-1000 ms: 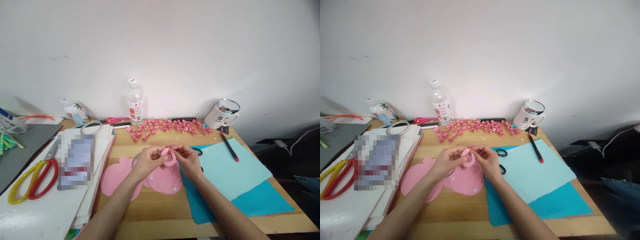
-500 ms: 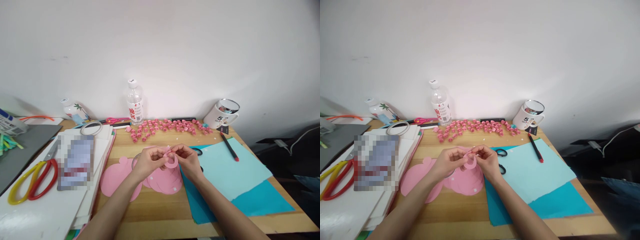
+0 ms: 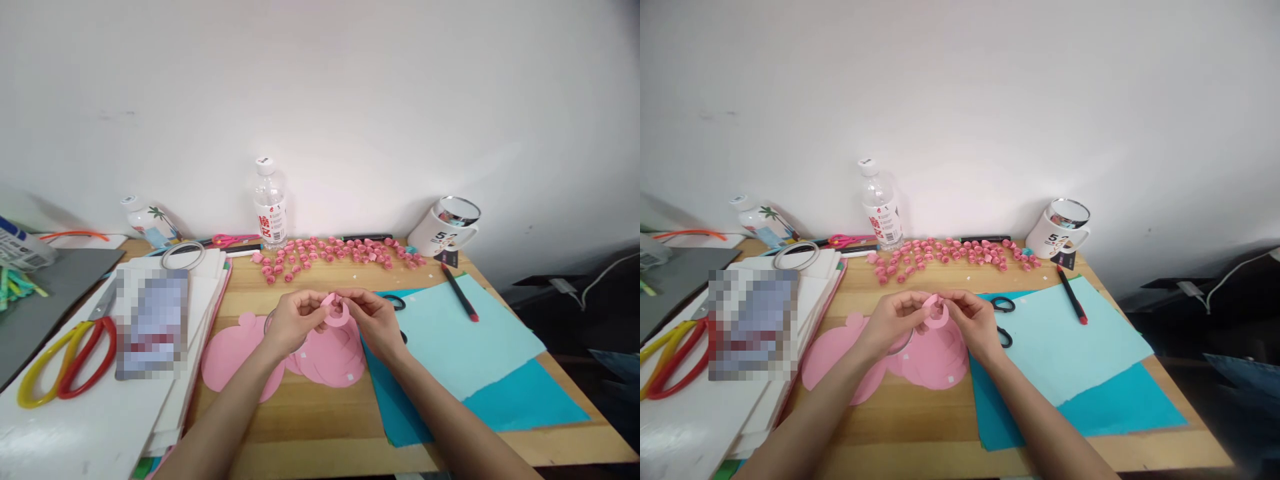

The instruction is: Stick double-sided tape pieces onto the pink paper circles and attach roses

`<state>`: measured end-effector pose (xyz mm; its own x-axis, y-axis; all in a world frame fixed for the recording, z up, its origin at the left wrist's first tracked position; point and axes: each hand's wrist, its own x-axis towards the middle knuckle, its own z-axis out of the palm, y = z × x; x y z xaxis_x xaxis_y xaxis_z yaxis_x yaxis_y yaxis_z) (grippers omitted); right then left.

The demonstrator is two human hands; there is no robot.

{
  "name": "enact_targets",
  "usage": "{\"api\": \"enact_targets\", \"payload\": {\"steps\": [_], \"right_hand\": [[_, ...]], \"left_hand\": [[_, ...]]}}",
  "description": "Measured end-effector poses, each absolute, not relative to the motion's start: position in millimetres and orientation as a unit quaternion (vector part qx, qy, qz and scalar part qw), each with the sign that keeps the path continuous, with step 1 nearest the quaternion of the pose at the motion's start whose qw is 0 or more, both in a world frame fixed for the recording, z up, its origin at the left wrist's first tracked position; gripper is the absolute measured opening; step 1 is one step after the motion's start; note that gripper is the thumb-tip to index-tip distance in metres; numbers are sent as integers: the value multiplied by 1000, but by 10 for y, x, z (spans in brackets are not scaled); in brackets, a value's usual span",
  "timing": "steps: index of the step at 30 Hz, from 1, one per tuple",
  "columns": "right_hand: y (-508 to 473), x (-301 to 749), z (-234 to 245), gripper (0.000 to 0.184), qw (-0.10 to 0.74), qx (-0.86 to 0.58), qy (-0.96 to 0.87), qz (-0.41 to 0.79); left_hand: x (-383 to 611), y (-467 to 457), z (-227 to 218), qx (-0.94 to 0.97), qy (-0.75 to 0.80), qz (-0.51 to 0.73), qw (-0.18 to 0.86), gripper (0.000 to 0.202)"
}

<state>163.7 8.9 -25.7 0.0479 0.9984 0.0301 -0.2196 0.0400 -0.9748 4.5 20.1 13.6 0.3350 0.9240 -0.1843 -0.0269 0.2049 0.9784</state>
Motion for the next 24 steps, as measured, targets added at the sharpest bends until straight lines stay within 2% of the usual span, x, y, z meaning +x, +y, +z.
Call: {"api": "enact_targets", "payload": {"steps": [6, 24], "right_hand": [[90, 1634, -253, 13, 581, -431, -426, 544], [80, 1580, -236, 24, 560, -424, -446, 554]], "left_hand": [[50, 201, 127, 516, 436, 364, 642, 25], [57, 204, 111, 532, 434, 354, 635, 22]]}}
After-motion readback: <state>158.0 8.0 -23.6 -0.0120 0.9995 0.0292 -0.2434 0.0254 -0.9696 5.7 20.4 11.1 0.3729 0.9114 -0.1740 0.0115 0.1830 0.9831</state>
